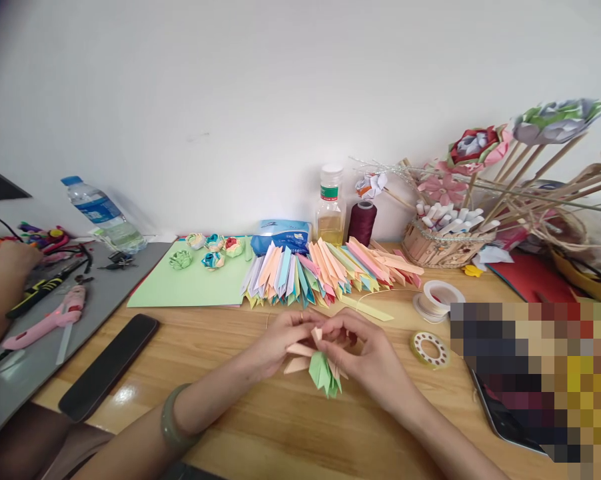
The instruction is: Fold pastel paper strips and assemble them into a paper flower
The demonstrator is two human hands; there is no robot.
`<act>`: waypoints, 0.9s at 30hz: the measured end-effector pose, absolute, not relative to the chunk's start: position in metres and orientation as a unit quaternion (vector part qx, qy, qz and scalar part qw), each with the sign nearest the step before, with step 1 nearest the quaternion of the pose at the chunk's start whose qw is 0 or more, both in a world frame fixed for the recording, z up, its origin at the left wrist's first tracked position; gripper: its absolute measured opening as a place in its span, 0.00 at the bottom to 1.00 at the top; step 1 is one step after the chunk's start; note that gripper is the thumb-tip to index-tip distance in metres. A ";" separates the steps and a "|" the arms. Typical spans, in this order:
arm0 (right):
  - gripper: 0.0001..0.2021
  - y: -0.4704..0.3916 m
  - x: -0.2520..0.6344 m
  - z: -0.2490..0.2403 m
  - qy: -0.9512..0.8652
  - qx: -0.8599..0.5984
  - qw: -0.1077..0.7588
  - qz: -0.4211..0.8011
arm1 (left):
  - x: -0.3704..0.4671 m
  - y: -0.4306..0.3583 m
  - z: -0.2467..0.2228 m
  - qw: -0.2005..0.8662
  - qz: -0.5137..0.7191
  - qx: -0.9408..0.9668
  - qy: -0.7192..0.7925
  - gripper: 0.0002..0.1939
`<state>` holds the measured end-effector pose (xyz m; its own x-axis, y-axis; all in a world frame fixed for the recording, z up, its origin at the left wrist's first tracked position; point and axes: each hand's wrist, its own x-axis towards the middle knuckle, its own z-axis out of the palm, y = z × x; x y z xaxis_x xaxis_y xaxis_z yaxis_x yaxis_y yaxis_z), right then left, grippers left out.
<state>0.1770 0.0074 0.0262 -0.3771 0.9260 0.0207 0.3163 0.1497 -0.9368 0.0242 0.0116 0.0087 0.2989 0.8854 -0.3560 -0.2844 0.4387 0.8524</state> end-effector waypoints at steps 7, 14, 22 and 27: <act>0.16 0.018 0.184 0.013 -0.642 -0.508 0.365 0.444 | 0.022 0.011 0.011 0.601 0.469 0.455 0.461 0.11; 0.16 0.014 0.186 0.008 -0.684 -0.517 0.378 0.350 | 0.024 0.005 0.003 0.531 0.454 0.531 0.480 0.13; 0.15 0.013 0.188 0.008 -0.674 -0.521 0.385 0.354 | 0.024 0.001 0.011 0.408 0.465 0.605 0.502 0.11; 0.14 0.013 0.187 0.008 -0.668 -0.524 0.386 0.361 | 0.025 -0.002 0.010 0.373 0.462 0.624 0.508 0.10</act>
